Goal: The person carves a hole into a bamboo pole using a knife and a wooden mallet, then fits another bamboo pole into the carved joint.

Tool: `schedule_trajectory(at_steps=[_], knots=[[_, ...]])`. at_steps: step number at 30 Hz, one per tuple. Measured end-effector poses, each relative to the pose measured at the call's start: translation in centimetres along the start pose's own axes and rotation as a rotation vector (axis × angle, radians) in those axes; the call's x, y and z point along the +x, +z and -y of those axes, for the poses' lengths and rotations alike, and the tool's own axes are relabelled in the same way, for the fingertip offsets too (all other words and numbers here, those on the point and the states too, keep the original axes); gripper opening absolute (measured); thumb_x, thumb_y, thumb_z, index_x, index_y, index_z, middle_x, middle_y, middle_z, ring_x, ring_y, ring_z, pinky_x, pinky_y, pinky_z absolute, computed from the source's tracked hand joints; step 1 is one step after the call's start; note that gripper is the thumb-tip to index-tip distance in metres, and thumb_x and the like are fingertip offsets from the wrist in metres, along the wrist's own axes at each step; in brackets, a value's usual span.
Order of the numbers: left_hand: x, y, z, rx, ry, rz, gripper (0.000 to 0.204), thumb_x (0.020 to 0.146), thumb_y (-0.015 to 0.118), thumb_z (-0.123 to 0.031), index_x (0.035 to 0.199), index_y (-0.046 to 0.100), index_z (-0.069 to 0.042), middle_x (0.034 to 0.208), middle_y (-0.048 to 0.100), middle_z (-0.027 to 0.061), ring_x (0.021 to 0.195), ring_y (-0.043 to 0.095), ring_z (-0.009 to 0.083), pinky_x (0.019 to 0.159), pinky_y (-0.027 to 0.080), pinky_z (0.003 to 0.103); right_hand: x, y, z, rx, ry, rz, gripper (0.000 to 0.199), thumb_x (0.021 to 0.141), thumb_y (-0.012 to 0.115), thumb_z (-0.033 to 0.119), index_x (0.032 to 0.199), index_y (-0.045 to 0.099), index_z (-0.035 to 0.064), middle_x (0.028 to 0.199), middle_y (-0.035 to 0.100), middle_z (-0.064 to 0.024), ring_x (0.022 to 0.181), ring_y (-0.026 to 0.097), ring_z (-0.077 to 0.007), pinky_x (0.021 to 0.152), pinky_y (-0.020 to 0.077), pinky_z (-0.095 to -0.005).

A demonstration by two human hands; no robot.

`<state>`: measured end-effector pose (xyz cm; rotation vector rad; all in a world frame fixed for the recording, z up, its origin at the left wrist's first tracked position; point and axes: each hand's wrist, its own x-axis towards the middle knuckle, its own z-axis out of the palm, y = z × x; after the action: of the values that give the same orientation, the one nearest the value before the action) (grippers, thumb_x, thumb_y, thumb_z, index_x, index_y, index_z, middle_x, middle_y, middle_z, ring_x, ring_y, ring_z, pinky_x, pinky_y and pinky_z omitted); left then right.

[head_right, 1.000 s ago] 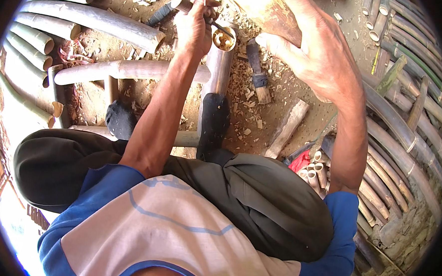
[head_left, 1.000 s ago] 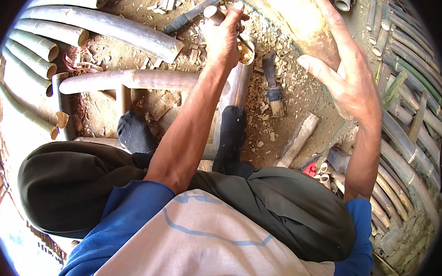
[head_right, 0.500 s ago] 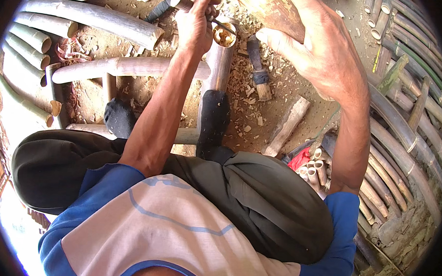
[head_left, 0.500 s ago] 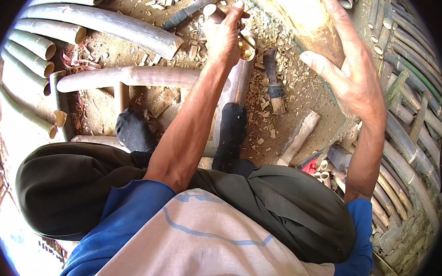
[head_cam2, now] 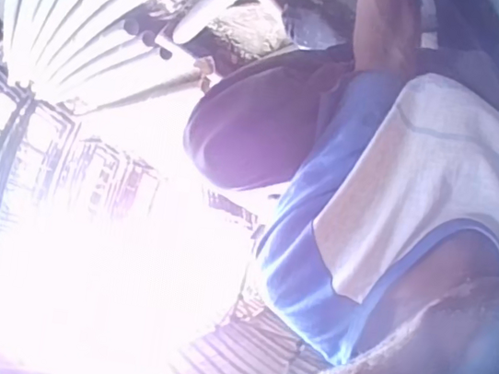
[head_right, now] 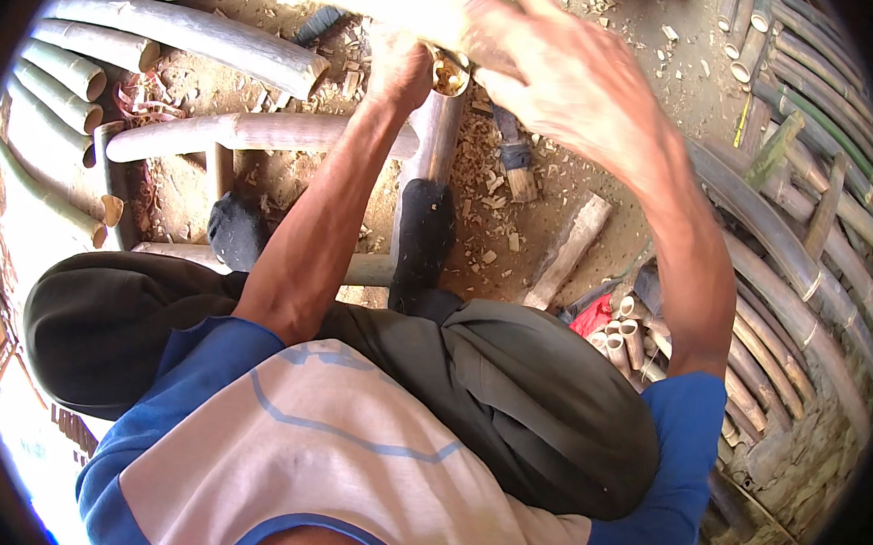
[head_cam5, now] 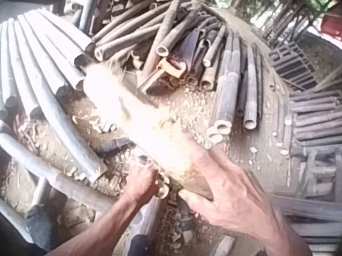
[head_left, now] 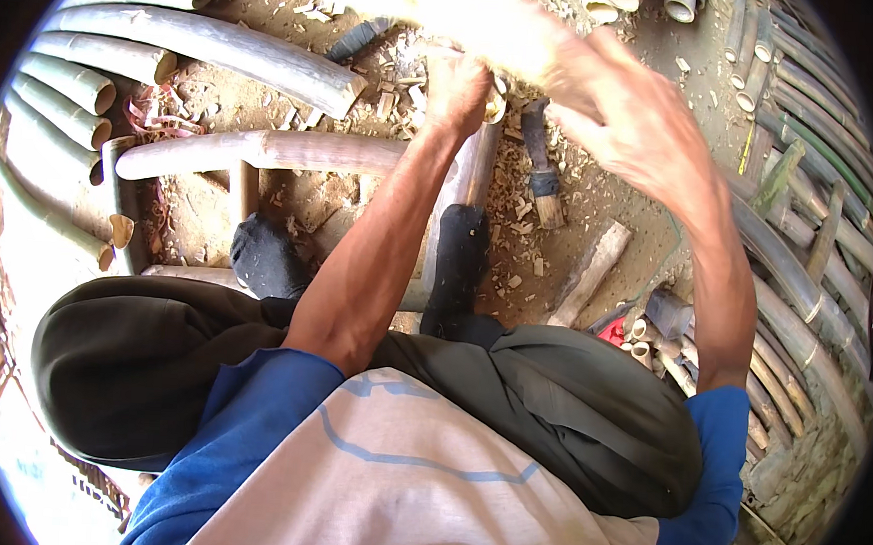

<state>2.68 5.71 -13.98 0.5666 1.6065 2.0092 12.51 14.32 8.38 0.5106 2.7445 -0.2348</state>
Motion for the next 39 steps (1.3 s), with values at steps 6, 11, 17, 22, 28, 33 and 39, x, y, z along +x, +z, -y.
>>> schedule_trajectory(at_steps=[6, 11, 17, 22, 28, 33, 39], knots=[[0.1, 0.1, -0.5, 0.662, -0.02, 0.304, 0.016, 0.098, 0.057, -0.004, 0.112, 0.066, -0.003, 0.098, 0.072, 0.0115, 0.083, 0.068, 0.0184, 0.07, 0.056, 0.031, -0.2, -2.8, 1.8, 0.051, -0.184, -0.224, 0.076, 0.089, 0.075, 0.018, 0.157, 0.04, 0.0224, 0.132, 0.061, -0.0185, 0.113, 0.067, -0.0346, 0.098, 0.0565, -0.0433], [-2.7, 4.2, -4.2, 0.06, -0.195, 0.112, 0.017, 0.093, 0.057, 0.005, 0.088, 0.072, -0.001, 0.08, 0.075, 0.0112, 0.064, 0.069, 0.0127, 0.053, 0.057, 0.028, -2.5, 0.4, -0.1, 0.276, -0.016, -0.208, 0.08, 0.087, 0.073, 0.007, 0.158, 0.039, 0.0194, 0.14, 0.059, -0.0202, 0.123, 0.062, -0.0372, 0.107, 0.051, -0.0475], [-2.7, 5.6, -2.1, 0.49, -0.024, 0.844, 0.018, 0.078, 0.076, -0.026, 0.072, 0.074, -0.009, 0.073, 0.073, 0.0114, 0.066, 0.07, 0.0247, 0.065, 0.057, 0.041, -5.1, 0.8, -1.6, 0.747, 0.081, -0.24, 0.091, 0.083, 0.072, 0.001, 0.161, 0.025, -0.0025, 0.167, 0.03, -0.0187, 0.154, 0.03, -0.0274, 0.126, 0.0209, -0.0409], [-2.5, 5.0, -3.9, 0.177, 0.085, 0.131, 0.024, 0.082, 0.083, -0.019, 0.072, 0.068, -0.004, 0.068, 0.066, 0.0063, 0.062, 0.061, 0.0158, 0.06, 0.052, 0.035, -6.4, -0.3, -0.7, 0.558, 0.008, -0.436, 0.091, 0.084, 0.071, 0.002, 0.162, 0.025, -0.0008, 0.167, 0.029, -0.0194, 0.154, 0.028, -0.0298, 0.126, 0.0196, -0.0429], [-3.8, 6.4, -2.2, 0.033, 0.049, 0.12, 0.021, 0.078, 0.08, -0.022, 0.072, 0.07, -0.005, 0.079, 0.071, 0.0157, 0.076, 0.069, 0.0271, 0.069, 0.055, 0.044, -5.7, 4.1, 0.4, 0.333, 0.111, -0.372, 0.09, 0.086, 0.073, 0.003, 0.161, 0.025, -0.0014, 0.163, 0.035, -0.0225, 0.151, 0.035, -0.0325, 0.123, 0.03, -0.0451], [-0.4, 5.3, -2.2, 0.386, 0.051, 0.691, 0.014, 0.076, 0.077, -0.02, 0.081, 0.075, -0.007, 0.07, 0.071, 0.0142, 0.062, 0.066, 0.0311, 0.062, 0.054, 0.041, -6.1, 3.0, -0.5, 0.661, 0.182, -0.34, 0.09, 0.087, 0.07, 0.0, 0.163, 0.021, -0.0014, 0.166, 0.029, -0.0213, 0.153, 0.028, -0.0287, 0.126, 0.0211, -0.0422], [-3.1, 4.2, -1.6, 0.116, -0.022, 0.374, 0.017, 0.074, 0.078, -0.018, 0.084, 0.076, -0.006, 0.07, 0.071, 0.0122, 0.062, 0.067, 0.0257, 0.064, 0.054, 0.038, -6.6, 3.4, 0.3, 0.53, 0.076, -0.545, 0.094, 0.085, 0.072, 0.002, 0.163, 0.02, -0.0001, 0.167, 0.025, -0.0234, 0.154, 0.027, -0.0312, 0.124, 0.0258, -0.044]])
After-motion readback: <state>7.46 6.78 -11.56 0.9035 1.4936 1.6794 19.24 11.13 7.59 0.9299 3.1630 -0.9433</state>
